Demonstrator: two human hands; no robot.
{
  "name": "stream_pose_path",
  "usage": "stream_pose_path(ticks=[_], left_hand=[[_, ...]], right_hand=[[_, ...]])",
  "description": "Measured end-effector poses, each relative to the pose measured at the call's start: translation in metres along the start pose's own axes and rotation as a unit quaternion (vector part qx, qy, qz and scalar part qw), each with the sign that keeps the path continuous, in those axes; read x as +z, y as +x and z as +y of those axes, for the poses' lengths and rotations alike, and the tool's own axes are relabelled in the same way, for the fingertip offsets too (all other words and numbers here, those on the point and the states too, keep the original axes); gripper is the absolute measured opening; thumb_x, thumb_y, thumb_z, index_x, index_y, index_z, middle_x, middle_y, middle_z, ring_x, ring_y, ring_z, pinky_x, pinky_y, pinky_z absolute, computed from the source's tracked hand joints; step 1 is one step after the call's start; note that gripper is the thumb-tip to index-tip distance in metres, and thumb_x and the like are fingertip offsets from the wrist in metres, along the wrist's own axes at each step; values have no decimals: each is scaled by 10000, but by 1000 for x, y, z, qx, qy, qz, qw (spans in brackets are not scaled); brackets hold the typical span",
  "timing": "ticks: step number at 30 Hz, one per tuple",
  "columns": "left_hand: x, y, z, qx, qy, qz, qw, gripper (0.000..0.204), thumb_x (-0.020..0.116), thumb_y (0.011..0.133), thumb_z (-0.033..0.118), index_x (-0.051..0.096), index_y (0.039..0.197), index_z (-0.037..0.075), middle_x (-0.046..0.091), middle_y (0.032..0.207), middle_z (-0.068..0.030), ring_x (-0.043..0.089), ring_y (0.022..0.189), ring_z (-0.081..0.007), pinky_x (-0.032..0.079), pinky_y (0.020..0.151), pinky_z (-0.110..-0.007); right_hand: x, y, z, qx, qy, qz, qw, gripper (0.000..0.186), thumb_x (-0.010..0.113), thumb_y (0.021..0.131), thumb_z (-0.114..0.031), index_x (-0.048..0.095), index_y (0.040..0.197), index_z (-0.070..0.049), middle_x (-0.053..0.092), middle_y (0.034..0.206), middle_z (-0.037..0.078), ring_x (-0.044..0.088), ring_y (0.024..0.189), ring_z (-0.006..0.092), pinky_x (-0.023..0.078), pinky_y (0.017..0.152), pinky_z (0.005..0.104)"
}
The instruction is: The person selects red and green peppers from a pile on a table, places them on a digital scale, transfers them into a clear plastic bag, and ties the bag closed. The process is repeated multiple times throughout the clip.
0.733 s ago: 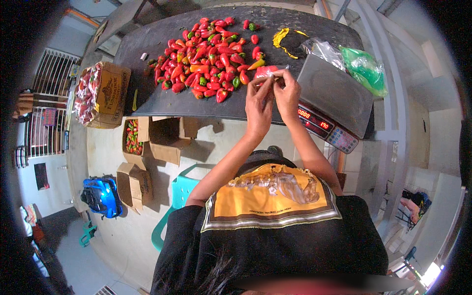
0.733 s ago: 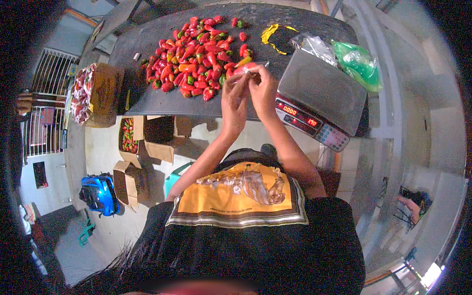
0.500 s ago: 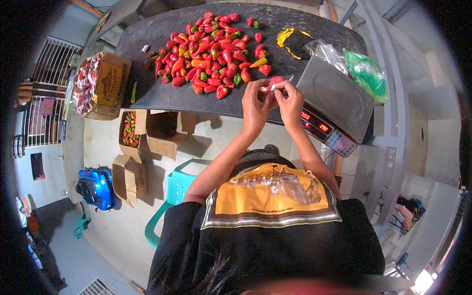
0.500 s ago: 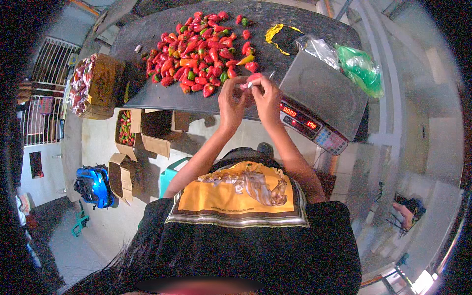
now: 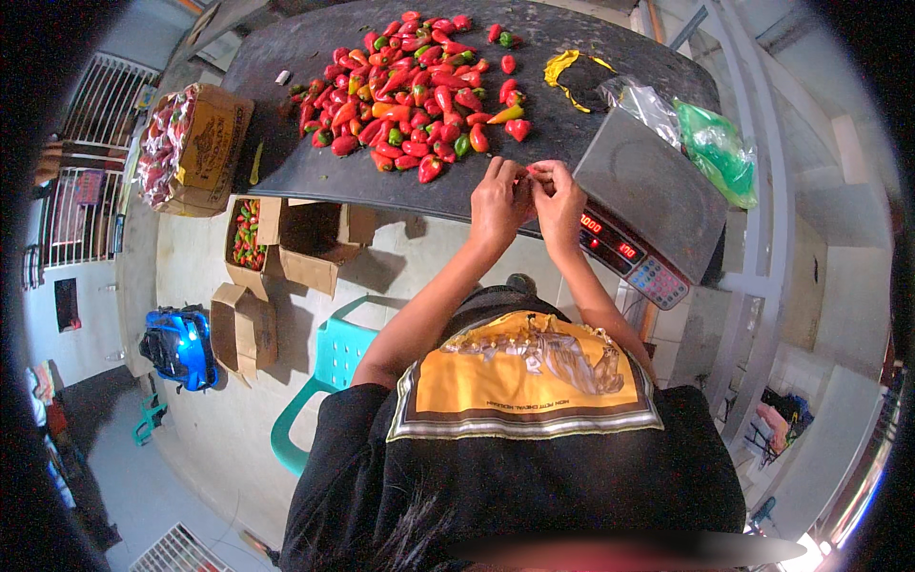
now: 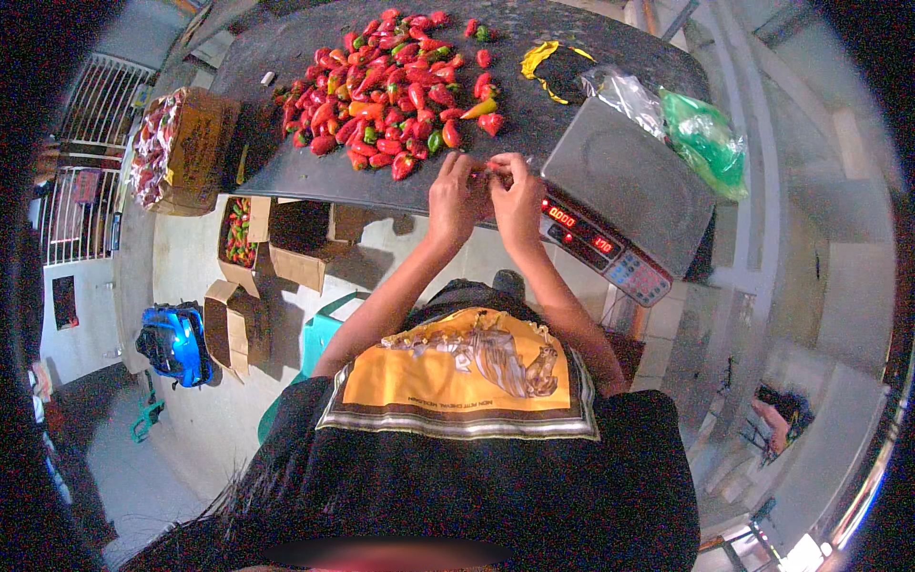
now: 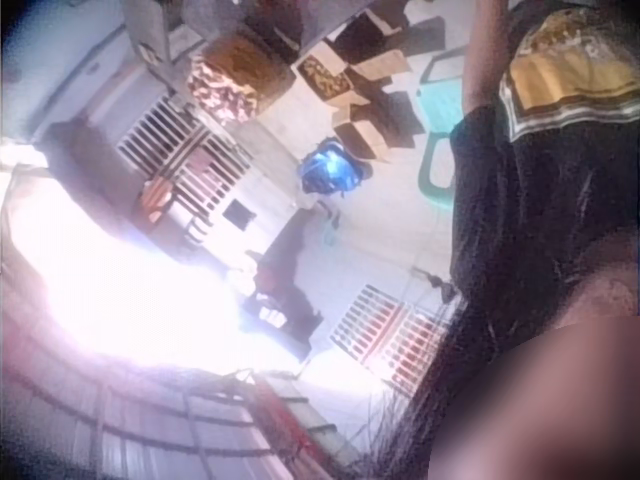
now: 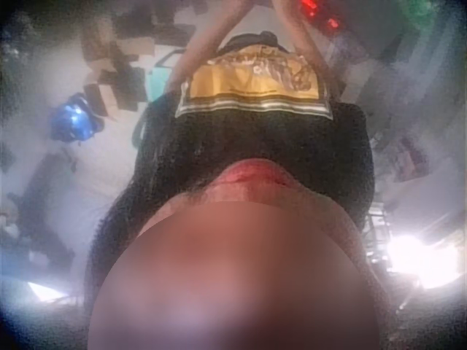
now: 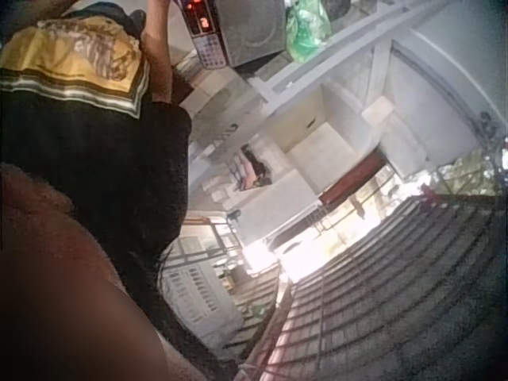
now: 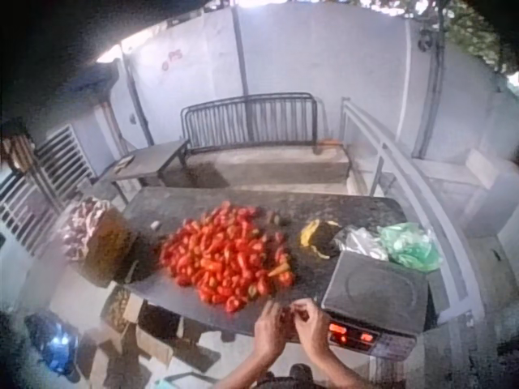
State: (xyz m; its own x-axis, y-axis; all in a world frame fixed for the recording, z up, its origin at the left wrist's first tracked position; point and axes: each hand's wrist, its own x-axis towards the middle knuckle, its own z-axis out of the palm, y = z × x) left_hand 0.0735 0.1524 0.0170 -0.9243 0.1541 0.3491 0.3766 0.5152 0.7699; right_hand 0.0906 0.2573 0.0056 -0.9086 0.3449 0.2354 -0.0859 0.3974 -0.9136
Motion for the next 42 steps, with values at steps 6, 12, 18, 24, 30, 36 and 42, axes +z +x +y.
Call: stream_pose_path(ticks=[6, 12, 18, 24, 30, 36, 42], left_hand=[[0, 0, -10, -32, 12, -2, 999, 130, 619, 790, 78, 539, 865, 8, 528, 821, -187, 550, 754, -394, 446, 643, -449], [4, 8, -18, -50, -6, 24, 998, 132, 607, 785, 64, 517, 839, -17, 534, 818, -190, 550, 730, -378, 439, 641, -439], [10, 13, -29, -43, 4, 38, 998, 116, 594, 774, 53, 527, 828, -25, 548, 832, -194, 568, 732, -367, 451, 654, -424], [5, 11, -43, -38, -21, -5, 999, 117, 611, 757, 30, 571, 858, -13, 563, 821, -175, 588, 740, -332, 465, 648, -392], [3, 1, -39, -26, -52, -3, 998, 135, 635, 736, 11, 588, 862, 3, 574, 802, -145, 598, 715, -293, 482, 637, -356], [10, -1, -28, -18, -38, -37, 998, 124, 615, 723, 4, 582, 842, 21, 581, 815, -136, 607, 740, -321, 489, 654, -369], [18, 3, -28, 22, -5, -96, 995, 189, 611, 711, 21, 551, 888, 45, 577, 853, -127, 600, 792, -360, 487, 665, -402]], right_hand=[[8, 10, 18, -108, -114, -48, 986, 119, 576, 783, 6, 552, 899, -5, 627, 836, 155, 622, 722, 328, 480, 690, 381], [16, 18, 7, -14, 43, -63, 997, 136, 528, 791, 48, 513, 907, -21, 606, 843, 108, 628, 703, 224, 488, 646, 335], [23, 30, 28, 32, 205, -78, 975, 212, 552, 790, 37, 488, 975, -42, 575, 803, 22, 535, 596, 66, 427, 522, 205], [9, 33, 43, 260, 476, -206, 814, 229, 607, 785, 2, 480, 961, -71, 576, 754, 8, 387, 429, 22, 268, 365, 181], [13, 22, 54, 321, 462, -119, 818, 243, 644, 752, 33, 475, 871, -95, 495, 624, -14, 362, 395, 48, 261, 350, 214], [8, 18, 64, 335, 426, -64, 838, 209, 602, 786, 30, 470, 866, -110, 517, 645, 0, 360, 403, 54, 273, 358, 217], [-6, 16, 54, 241, 289, -122, 919, 148, 493, 816, 45, 554, 899, -61, 556, 678, 22, 468, 486, 72, 368, 394, 236]])
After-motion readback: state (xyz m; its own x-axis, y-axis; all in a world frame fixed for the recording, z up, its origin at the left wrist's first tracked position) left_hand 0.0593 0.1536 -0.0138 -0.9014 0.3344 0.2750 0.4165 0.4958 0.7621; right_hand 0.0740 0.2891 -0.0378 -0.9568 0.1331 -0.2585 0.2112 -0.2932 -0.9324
